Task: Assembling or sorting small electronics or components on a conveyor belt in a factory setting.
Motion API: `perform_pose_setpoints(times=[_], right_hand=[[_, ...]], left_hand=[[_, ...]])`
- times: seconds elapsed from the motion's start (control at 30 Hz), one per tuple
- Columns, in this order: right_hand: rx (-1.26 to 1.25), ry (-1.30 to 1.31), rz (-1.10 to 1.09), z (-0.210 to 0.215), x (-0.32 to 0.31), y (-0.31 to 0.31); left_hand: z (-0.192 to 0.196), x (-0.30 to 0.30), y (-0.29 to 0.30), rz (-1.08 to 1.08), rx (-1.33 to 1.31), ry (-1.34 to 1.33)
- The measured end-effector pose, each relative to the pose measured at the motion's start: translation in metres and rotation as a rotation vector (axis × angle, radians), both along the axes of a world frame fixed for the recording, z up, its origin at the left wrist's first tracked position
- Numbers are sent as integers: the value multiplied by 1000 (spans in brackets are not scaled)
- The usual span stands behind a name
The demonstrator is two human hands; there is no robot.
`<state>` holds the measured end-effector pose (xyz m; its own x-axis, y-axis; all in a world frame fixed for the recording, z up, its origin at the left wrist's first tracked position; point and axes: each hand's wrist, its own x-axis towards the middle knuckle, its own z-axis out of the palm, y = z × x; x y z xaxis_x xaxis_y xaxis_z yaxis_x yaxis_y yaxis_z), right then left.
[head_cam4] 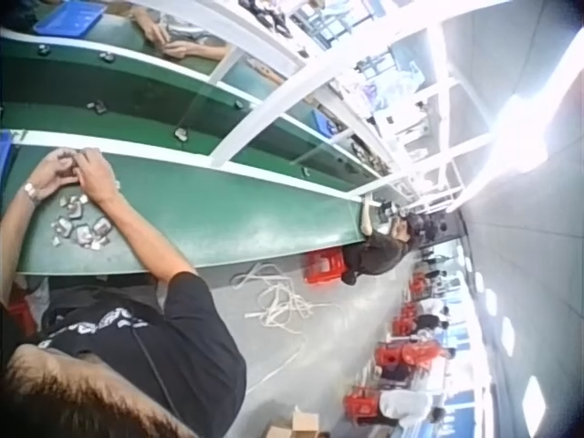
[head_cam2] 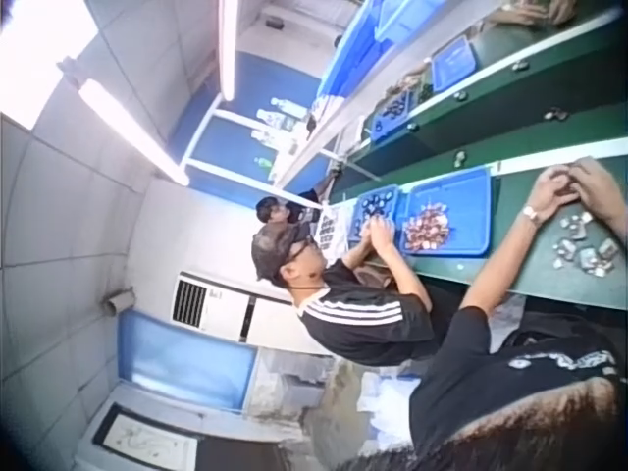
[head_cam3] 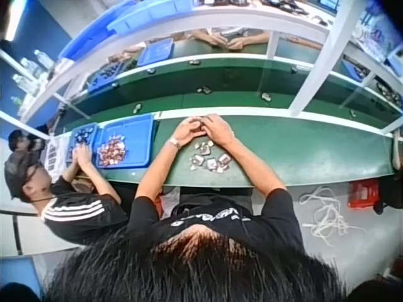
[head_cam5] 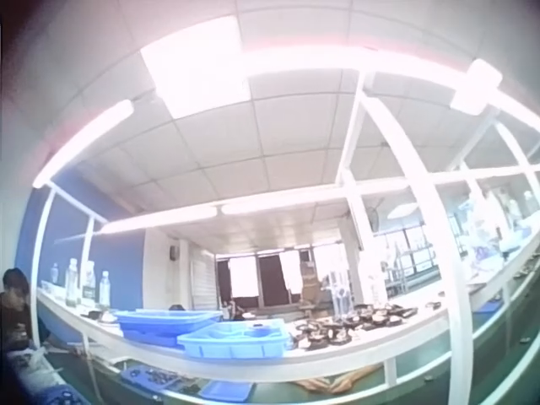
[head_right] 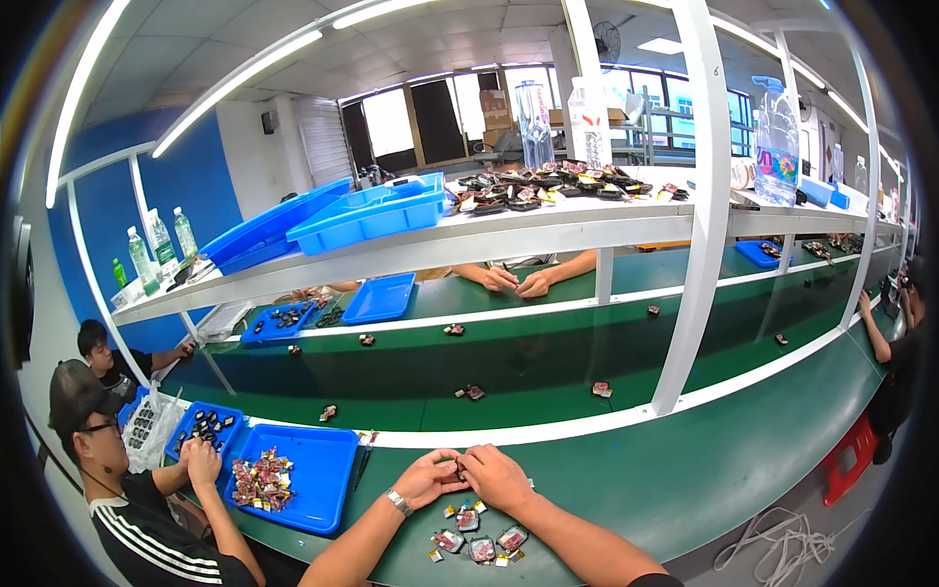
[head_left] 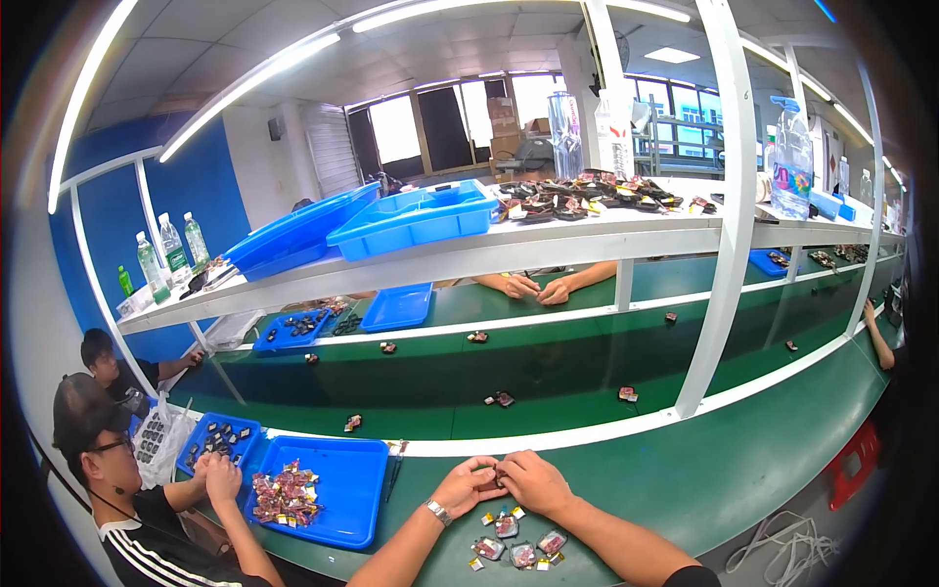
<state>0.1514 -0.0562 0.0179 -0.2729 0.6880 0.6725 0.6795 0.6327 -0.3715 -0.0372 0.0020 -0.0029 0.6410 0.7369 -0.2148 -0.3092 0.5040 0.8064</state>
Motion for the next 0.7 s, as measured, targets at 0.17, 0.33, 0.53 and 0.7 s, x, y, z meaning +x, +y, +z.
perform_pose_setpoints(times=[0.17,0.33,0.53,0.7], right_hand=[[9,-19,55,-2,7,4],[-46,22,121,6,9,1],[-31,-97,107,13,10,3],[-87,-67,175,15,18,5]], left_hand=[[1,1,-8,49,18,8],[3,-1,-9,72,25,-43],[4,4,-12,72,135,32],[3,7,-16,69,201,108]])
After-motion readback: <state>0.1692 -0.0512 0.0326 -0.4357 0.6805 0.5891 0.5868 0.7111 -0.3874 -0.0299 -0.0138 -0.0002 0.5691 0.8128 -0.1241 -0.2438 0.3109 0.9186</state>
